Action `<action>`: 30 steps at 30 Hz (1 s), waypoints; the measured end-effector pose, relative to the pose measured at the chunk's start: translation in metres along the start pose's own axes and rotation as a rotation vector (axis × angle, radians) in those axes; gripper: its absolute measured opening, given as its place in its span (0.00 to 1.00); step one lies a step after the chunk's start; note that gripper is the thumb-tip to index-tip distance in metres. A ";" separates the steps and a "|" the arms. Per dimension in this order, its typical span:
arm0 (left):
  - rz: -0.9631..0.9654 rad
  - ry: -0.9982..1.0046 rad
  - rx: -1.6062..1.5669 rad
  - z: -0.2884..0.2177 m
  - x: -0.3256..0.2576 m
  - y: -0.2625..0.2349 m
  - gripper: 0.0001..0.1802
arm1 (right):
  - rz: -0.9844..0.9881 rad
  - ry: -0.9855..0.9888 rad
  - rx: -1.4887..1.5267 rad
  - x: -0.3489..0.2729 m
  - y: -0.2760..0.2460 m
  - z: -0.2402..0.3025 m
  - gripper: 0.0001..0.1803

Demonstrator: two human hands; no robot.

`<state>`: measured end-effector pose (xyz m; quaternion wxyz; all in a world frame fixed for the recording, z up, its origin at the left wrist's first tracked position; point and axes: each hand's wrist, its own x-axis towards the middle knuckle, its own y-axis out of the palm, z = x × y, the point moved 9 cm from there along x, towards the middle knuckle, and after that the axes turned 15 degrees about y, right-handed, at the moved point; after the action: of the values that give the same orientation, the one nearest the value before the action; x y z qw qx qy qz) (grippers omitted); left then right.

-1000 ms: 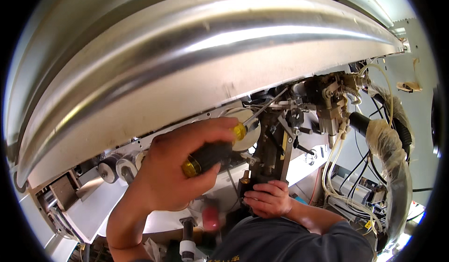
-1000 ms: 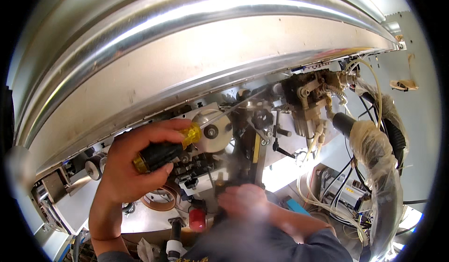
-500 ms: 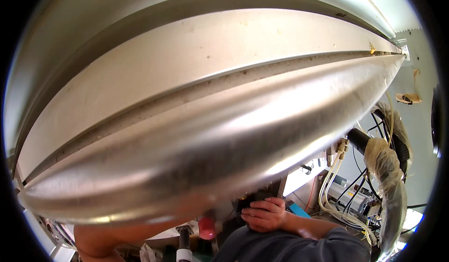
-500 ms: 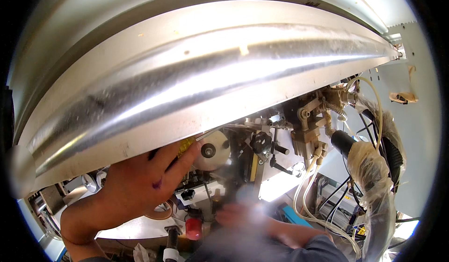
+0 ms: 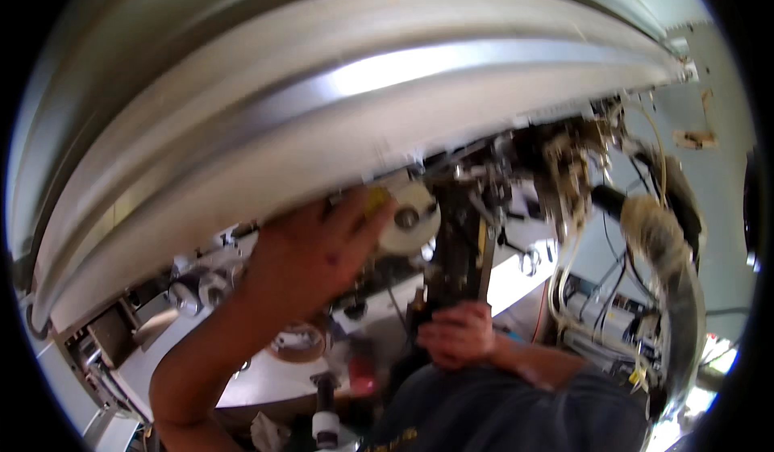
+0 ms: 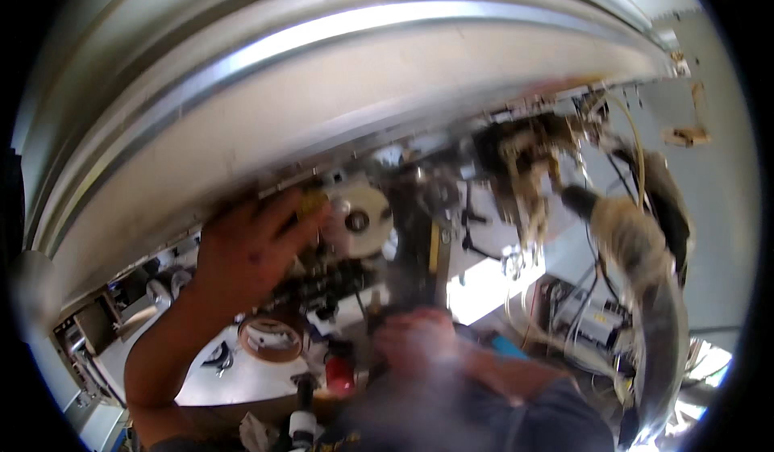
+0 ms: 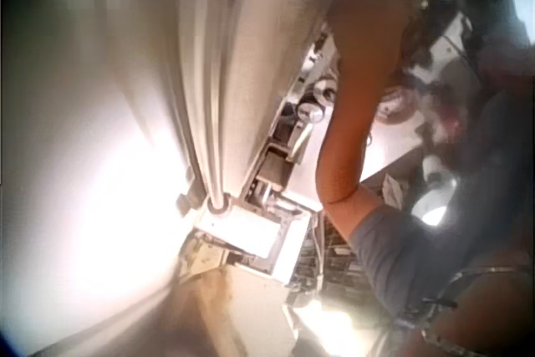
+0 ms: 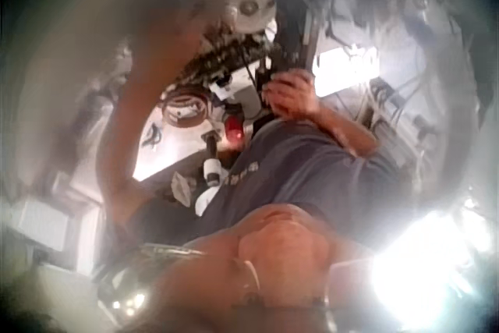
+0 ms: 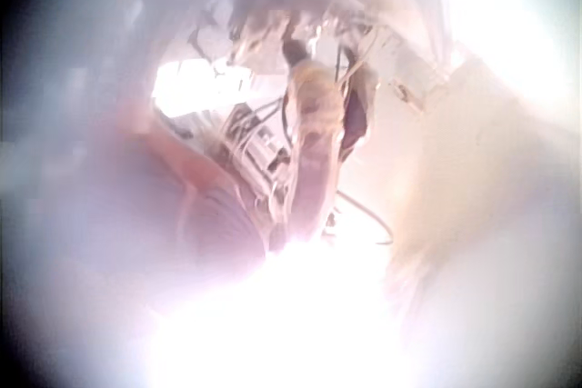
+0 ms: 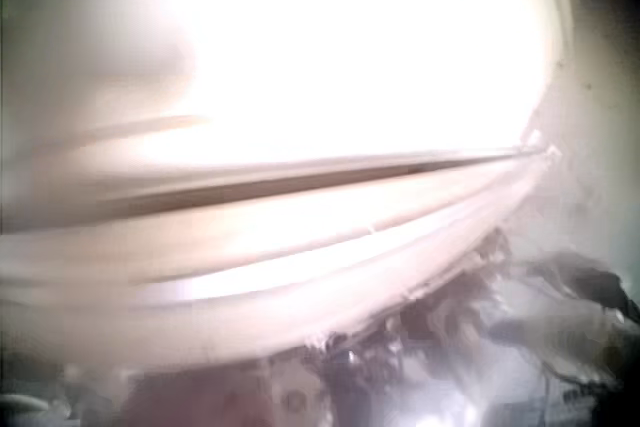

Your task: The person uses a screwdriver to adjust and tighten components inside a large industrial machine. They manipulate internal parts, including a thin metal rod, and repeatedly tighten screws on a curved metal cover.

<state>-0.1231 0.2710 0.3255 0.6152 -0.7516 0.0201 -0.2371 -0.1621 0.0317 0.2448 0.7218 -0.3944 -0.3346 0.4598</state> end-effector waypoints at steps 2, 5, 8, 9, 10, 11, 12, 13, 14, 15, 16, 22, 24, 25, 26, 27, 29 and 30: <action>-0.035 -0.132 -0.125 0.005 -0.021 0.015 0.25 | -0.059 0.016 0.017 0.003 -0.008 0.001 0.16; -0.161 -0.429 -0.324 0.008 -0.038 0.009 0.17 | 0.009 0.016 0.061 0.009 -0.009 0.005 0.19; -0.252 -0.589 -0.375 -0.010 -0.047 -0.012 0.18 | 0.045 0.019 0.146 0.013 -0.026 0.010 0.19; -0.251 -0.579 -0.331 -0.023 -0.050 -0.023 0.18 | 0.015 0.018 0.242 0.009 -0.041 0.011 0.20; -0.227 -0.613 -0.330 -0.037 -0.059 -0.036 0.18 | -0.003 0.030 0.250 -0.009 -0.049 0.009 0.19; -0.206 -0.645 -0.328 -0.050 -0.070 -0.052 0.18 | -0.023 0.040 0.255 -0.036 -0.053 0.002 0.19; -0.187 -0.682 -0.319 -0.062 -0.084 -0.068 0.18 | -0.041 0.044 0.263 -0.061 -0.056 -0.011 0.19; -0.217 -0.693 -0.339 -0.075 -0.105 -0.087 0.19 | -0.014 0.167 0.312 -0.092 -0.046 -0.037 0.19; -0.248 -0.703 -0.362 -0.087 -0.134 -0.108 0.19 | 0.016 0.291 0.357 -0.125 -0.031 -0.066 0.18; -0.258 -0.798 -0.416 -0.098 -0.170 -0.127 0.19 | 0.145 0.530 0.415 -0.149 -0.007 -0.103 0.17; -0.258 -0.905 -0.421 -0.124 -0.214 -0.156 0.20 | 0.295 0.750 0.484 -0.175 0.020 -0.139 0.15; -0.181 -1.013 -0.862 -0.291 -0.242 -0.170 0.21 | 0.740 1.048 -0.097 -0.286 0.167 -0.301 0.26; 0.104 -1.183 -1.003 -0.326 -0.201 -0.093 0.19 | 0.789 1.166 0.005 -0.302 0.199 -0.340 0.28; 0.128 -1.150 -0.994 -0.345 -0.183 -0.060 0.19 | 0.813 1.147 0.072 -0.304 0.223 -0.355 0.29; 0.145 -1.124 -0.990 -0.368 -0.179 -0.017 0.19 | 0.844 1.126 0.130 -0.299 0.233 -0.355 0.29; 0.177 -1.173 -0.962 -0.384 -0.172 0.018 0.19 | 0.749 1.043 0.010 -0.289 0.233 -0.358 0.24; 0.240 -1.200 -0.896 -0.408 -0.161 0.088 0.20 | 0.657 1.037 0.003 -0.285 0.229 -0.368 0.19; 0.243 -1.181 -0.853 -0.420 -0.162 0.124 0.20 | 0.598 1.041 -0.002 -0.284 0.224 -0.370 0.17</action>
<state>-0.3947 -0.0912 0.2105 0.2000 -0.9204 -0.1409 0.3051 -0.0387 -0.2692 -0.1577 0.6297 -0.6455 0.1882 0.3891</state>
